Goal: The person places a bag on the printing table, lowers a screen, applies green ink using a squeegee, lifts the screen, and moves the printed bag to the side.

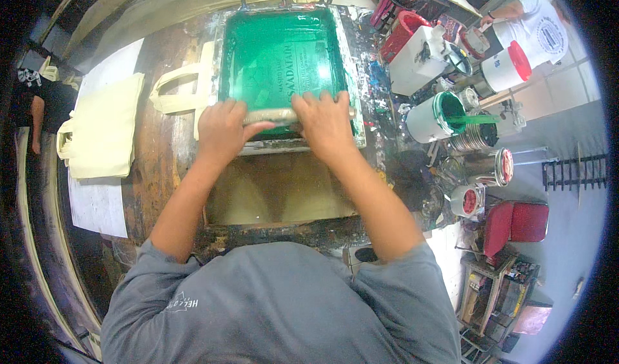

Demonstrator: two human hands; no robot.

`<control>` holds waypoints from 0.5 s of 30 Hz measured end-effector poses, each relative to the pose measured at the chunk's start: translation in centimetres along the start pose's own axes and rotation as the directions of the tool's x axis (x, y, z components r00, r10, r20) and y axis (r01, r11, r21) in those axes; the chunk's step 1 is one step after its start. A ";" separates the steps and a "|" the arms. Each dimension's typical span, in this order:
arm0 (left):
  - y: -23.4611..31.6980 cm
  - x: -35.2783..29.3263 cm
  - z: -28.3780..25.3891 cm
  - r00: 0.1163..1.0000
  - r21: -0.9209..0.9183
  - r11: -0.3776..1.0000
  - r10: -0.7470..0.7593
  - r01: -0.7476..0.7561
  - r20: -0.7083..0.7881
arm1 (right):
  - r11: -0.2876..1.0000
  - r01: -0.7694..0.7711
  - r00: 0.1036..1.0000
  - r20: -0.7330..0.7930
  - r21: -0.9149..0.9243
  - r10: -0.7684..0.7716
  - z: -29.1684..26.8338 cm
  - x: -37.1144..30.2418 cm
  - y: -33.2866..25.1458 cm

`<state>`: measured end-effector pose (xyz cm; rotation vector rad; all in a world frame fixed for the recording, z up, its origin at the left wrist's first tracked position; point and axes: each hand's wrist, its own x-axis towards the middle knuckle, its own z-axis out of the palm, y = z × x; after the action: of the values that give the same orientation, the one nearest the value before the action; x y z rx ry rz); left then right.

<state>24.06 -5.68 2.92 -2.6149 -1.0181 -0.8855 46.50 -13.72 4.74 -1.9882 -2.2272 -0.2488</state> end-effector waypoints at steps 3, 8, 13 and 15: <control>-1.5 -2.4 -0.4 0.992 -0.134 0.986 -0.110 0.102 -0.054 | 1.000 0.020 1.000 -0.004 0.007 -0.020 0.0 -0.2 0.5; -4.6 -11.4 -0.1 0.839 -0.040 0.869 -0.464 0.493 0.283 | 0.999 0.043 0.964 -0.263 -0.023 -0.048 1.1 -4.4 -1.3; -3.5 -10.2 -0.8 0.813 -0.340 0.746 -0.569 0.573 0.124 | 0.993 0.005 0.958 -0.285 0.121 0.030 -2.2 -3.3 -2.3; -3.2 -7.1 -1.6 0.763 -0.759 0.470 -0.645 0.451 0.053 | 0.999 0.037 0.928 -0.371 0.030 -0.023 -5.6 -0.5 -0.6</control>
<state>17.03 -7.85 -0.17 -2.5872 -1.7914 -2.1371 45.98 -15.50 10.03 -1.7173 -2.0052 -0.5354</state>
